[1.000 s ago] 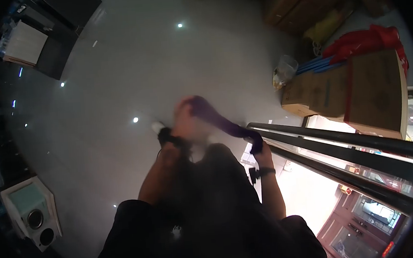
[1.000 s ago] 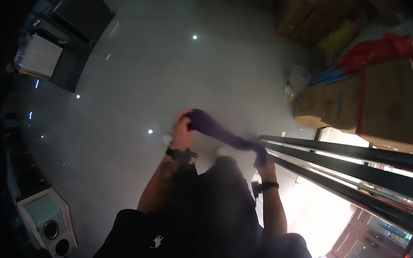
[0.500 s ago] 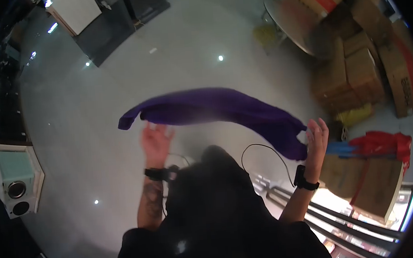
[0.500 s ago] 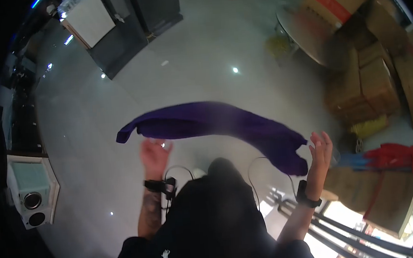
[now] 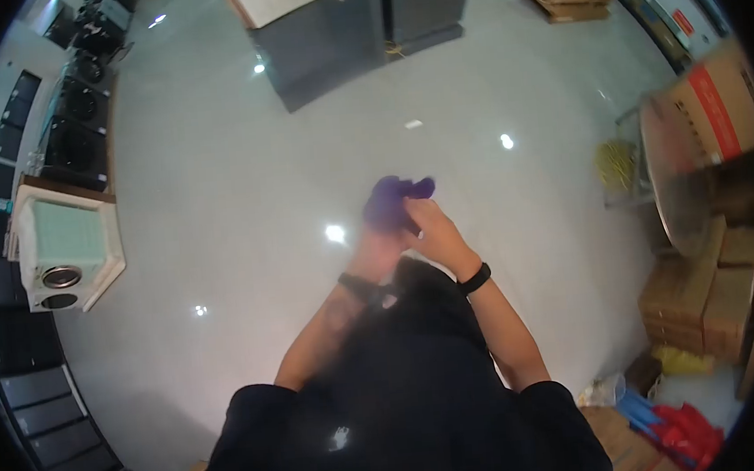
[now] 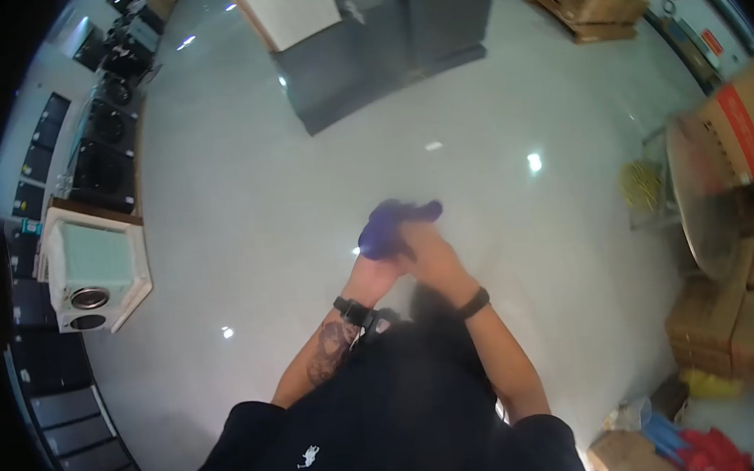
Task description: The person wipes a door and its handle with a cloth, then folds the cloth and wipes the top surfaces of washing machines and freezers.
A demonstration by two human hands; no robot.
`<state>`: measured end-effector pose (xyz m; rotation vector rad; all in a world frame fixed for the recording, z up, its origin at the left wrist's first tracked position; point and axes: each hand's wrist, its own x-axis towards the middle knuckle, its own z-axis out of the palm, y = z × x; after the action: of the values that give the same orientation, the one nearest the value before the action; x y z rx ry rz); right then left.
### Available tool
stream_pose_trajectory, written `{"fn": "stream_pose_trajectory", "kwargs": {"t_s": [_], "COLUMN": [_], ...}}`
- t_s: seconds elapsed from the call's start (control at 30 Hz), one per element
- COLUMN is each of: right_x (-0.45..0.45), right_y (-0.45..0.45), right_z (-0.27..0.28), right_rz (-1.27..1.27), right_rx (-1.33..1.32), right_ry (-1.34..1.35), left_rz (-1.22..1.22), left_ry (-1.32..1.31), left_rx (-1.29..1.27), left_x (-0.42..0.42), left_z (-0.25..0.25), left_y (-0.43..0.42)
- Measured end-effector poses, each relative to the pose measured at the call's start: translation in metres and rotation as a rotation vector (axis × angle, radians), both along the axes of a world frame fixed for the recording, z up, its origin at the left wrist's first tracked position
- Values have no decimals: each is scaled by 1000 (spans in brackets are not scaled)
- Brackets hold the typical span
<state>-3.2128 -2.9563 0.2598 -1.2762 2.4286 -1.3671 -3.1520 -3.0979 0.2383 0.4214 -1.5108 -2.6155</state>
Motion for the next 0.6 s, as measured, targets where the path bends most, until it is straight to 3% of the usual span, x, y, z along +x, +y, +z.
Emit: {"fn": "stream_pose_trajectory", "kwargs": {"t_s": [0.07,0.17,0.2,0.3,0.37,0.4,0.43,0.5,0.57,0.6], "right_x": [-35,-81,-97,-131,-157,-163,-170,-187,-192,-201], "right_y": [-66,-152,-185,-270,-330,-356,-384,-446,-491,-523], "right_z": [30,33,30,51,62,61,56,50,24,15], "right_rz": [58,181,224,258,302,310,355,458,432,427], "right_rx": [23,-38,-87,48,21,15,-2,-25,1,-14], "right_ry": [-35,-35,-29,-446,-565,-631,-459,-113,18,98], "left_rz": [133,381,466,660,732,770,800,821,856,920], "left_ry": [45,-30,-22,-113,-241,-150,-62,-171,-270,-189], "left_rx": [278,-407,-318,-761,-1058,-893,-720,-600,-569,-970], "left_x": [-22,-41,-46,-66,-81,-79,-80,-81,-85,-89], "left_z": [40,54,65,75,83,62,50,31,24,15], "left_y": [-48,-128,-157,-240,-290,-321,-348,-397,-451,-477]}}
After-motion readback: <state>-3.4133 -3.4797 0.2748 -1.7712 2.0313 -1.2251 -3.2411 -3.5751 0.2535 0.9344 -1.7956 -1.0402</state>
